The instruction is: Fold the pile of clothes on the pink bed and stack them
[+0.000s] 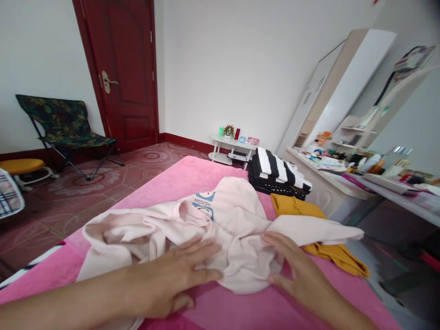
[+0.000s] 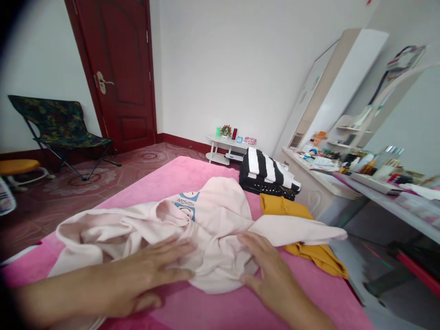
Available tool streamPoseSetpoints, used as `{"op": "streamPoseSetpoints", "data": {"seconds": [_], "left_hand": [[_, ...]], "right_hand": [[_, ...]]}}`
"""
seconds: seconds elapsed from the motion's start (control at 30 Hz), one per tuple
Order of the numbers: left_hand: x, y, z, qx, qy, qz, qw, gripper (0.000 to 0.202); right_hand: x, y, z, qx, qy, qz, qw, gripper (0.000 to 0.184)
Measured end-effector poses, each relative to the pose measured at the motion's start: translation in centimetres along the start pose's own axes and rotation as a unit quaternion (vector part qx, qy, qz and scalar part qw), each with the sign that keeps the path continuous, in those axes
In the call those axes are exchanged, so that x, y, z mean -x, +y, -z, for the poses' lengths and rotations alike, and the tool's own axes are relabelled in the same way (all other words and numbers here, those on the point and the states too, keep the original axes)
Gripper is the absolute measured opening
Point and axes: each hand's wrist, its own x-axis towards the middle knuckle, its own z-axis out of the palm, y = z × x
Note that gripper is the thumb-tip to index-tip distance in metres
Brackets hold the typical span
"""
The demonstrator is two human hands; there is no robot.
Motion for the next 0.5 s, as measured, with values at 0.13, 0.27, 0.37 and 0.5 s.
{"op": "streamPoseSetpoints", "data": {"seconds": [0.13, 0.27, 0.37, 0.5], "left_hand": [[3.2, -3.9, -0.2, -0.1, 0.131, 0.199, 0.966, 0.094], [6.7, -8.9, -1.3, -0.143, 0.199, 0.354, 0.903, 0.117], [9.1, -11.7, -2.1, -0.13, 0.18, 0.425, 0.877, 0.115], [10.7, -13.5, -2.5, -0.056, 0.112, 0.436, 0.891, 0.082]], "right_hand": [[-0.3, 3.9, -1.1, 0.118, -0.066, -0.005, 0.991, 0.091], [-1.5, 4.1, -2.3, 0.172, -0.057, -0.009, 0.983, 0.07], [-2.2, 3.5, -2.4, 0.174, -0.063, 0.006, 0.983, 0.044], [-2.4, 2.9, -1.7, 0.168, -0.068, 0.015, 0.983, 0.03]]}}
